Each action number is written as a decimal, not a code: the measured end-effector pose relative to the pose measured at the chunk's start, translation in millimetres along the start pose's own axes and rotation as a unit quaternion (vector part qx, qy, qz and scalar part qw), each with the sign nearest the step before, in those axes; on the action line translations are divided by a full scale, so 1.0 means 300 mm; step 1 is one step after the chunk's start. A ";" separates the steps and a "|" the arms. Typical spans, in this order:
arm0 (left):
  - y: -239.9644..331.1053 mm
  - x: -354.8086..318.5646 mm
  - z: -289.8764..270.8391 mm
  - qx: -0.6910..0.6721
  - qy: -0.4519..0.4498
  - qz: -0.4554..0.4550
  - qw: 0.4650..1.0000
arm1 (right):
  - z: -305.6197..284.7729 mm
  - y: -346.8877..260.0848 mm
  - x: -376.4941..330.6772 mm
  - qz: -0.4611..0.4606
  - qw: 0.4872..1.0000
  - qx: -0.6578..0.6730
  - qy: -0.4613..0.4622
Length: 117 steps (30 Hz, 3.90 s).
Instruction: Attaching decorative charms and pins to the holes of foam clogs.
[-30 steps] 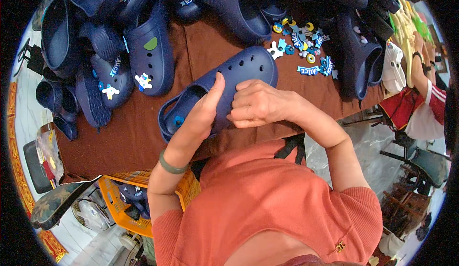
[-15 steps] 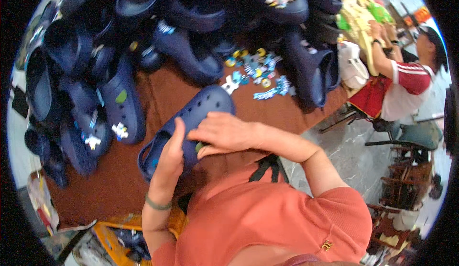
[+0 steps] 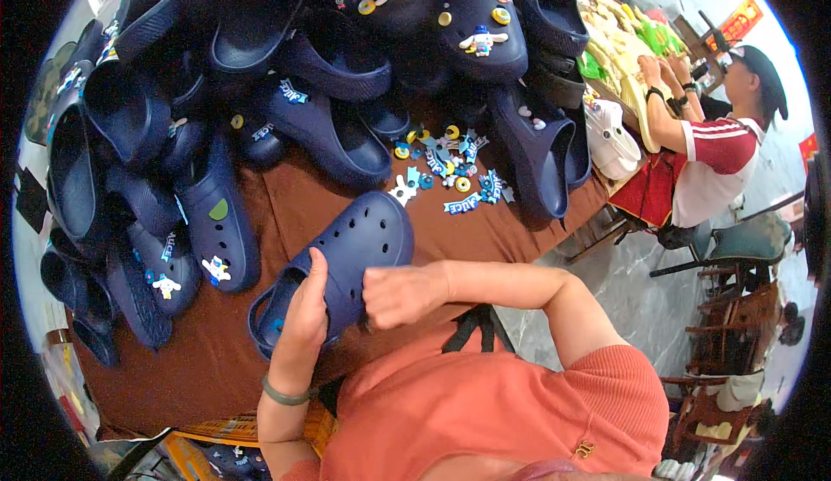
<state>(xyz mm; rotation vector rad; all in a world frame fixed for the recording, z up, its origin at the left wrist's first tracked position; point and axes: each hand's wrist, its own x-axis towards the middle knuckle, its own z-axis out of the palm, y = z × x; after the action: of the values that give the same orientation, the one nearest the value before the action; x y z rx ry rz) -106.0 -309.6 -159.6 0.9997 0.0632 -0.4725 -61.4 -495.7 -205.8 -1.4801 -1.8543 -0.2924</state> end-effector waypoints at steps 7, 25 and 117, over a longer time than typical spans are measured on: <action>0.023 -0.002 -0.014 0.277 0.100 -0.070 0.953 | -0.119 0.015 -0.002 0.218 0.963 0.111 0.114; -0.035 0.000 -0.041 0.216 0.080 0.016 0.973 | -0.371 0.104 -0.162 0.442 0.846 -0.272 -0.124; -0.026 -0.004 -0.043 0.381 0.094 0.038 0.919 | -0.213 -0.041 0.009 0.351 0.851 -0.330 -0.210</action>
<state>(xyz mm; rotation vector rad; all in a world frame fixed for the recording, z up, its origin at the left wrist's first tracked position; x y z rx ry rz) -108.1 -302.0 -172.5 1.8102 0.0098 -0.3251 -47.5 -535.0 -155.8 -2.7720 -1.4076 -0.2648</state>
